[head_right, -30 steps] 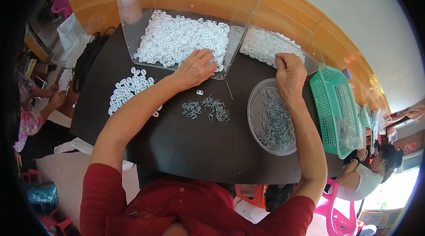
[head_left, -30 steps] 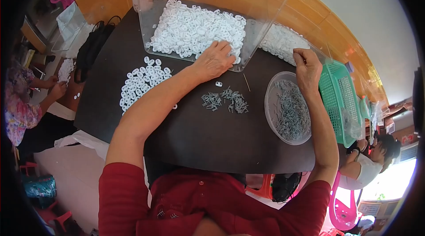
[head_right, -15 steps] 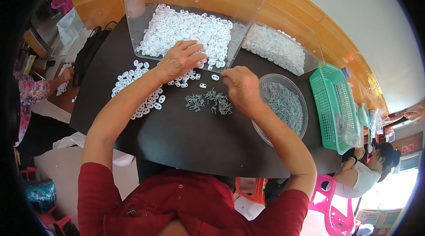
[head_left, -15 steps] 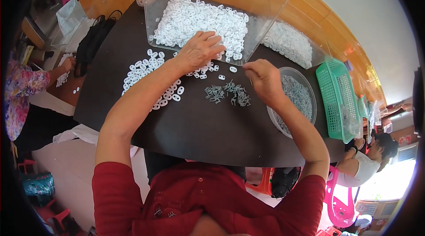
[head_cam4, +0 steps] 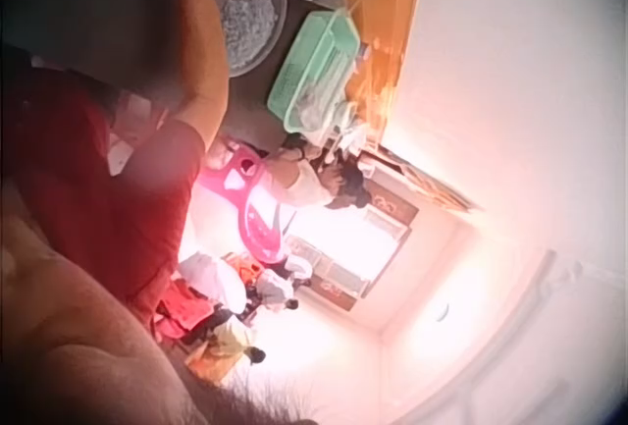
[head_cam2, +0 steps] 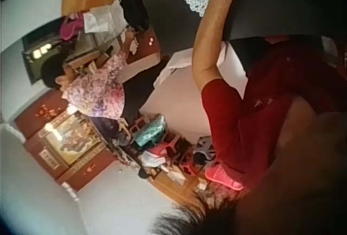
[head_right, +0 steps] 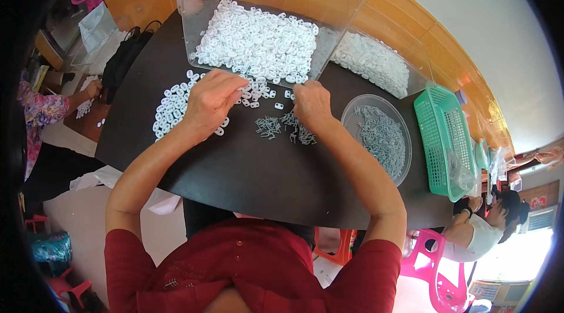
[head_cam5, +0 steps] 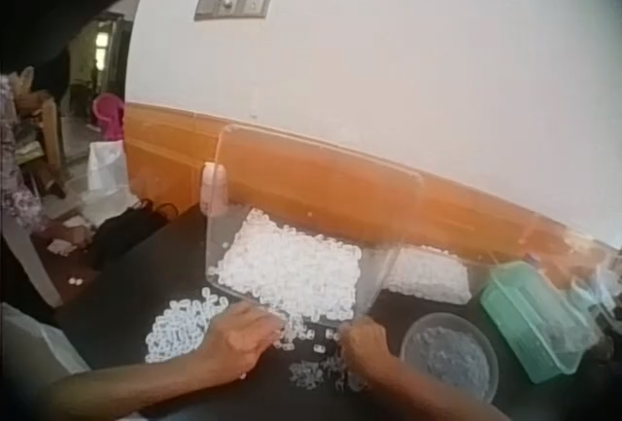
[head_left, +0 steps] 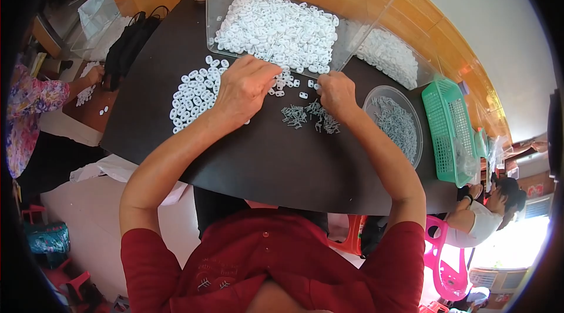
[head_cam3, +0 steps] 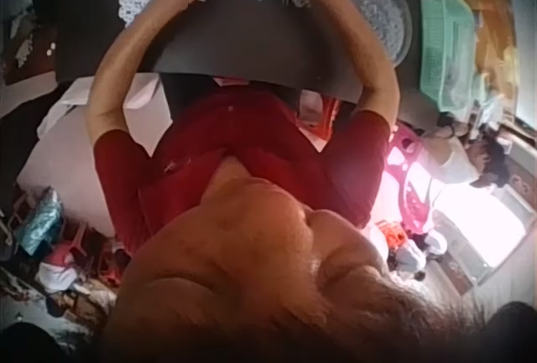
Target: Inserting metal pins into small white plastic components at a workshop table.
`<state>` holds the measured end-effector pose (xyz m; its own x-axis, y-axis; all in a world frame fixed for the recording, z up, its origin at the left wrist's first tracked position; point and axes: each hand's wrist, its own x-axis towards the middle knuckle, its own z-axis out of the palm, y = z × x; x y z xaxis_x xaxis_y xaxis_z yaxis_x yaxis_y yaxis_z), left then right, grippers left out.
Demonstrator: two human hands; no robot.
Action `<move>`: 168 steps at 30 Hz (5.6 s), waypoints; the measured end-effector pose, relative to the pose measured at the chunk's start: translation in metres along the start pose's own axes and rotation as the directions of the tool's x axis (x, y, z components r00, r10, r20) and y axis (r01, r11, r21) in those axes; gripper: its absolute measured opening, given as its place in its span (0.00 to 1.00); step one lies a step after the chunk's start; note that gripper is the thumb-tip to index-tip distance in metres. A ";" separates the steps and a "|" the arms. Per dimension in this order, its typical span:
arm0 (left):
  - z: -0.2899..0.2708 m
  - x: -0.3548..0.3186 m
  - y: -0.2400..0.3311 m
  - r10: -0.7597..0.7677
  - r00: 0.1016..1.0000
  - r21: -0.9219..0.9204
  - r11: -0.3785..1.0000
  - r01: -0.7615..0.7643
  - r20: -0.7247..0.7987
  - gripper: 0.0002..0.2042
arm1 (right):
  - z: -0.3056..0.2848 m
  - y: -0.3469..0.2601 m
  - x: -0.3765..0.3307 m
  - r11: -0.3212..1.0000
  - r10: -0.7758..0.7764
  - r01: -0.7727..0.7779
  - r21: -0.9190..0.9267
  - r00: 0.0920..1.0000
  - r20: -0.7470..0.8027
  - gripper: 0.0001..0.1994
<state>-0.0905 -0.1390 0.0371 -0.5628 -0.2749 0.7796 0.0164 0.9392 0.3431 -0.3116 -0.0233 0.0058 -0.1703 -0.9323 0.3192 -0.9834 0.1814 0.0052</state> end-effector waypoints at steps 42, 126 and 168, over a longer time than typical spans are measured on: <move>0.007 -0.085 0.066 -0.380 0.925 -0.090 0.922 0.377 -0.015 0.10 | -0.006 -0.030 0.004 0.961 0.049 -0.084 0.262 0.989 0.137 0.05; -0.017 -0.107 0.115 -0.744 0.522 -0.802 -0.031 0.596 0.417 0.06 | -0.078 -0.121 -0.091 0.370 0.017 -0.222 0.902 0.972 0.232 0.05; -0.022 -0.115 0.121 -0.784 0.581 -0.739 0.256 0.623 0.219 0.03 | -0.067 -0.144 -0.098 0.193 0.125 -0.338 0.921 0.940 0.319 0.07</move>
<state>-0.0062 0.0018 0.0007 -0.5206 -0.8510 0.0694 0.2643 -0.0833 0.9608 -0.1488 0.0634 0.0374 -0.3025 -0.9532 -0.0013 -0.1903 0.0617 -0.9798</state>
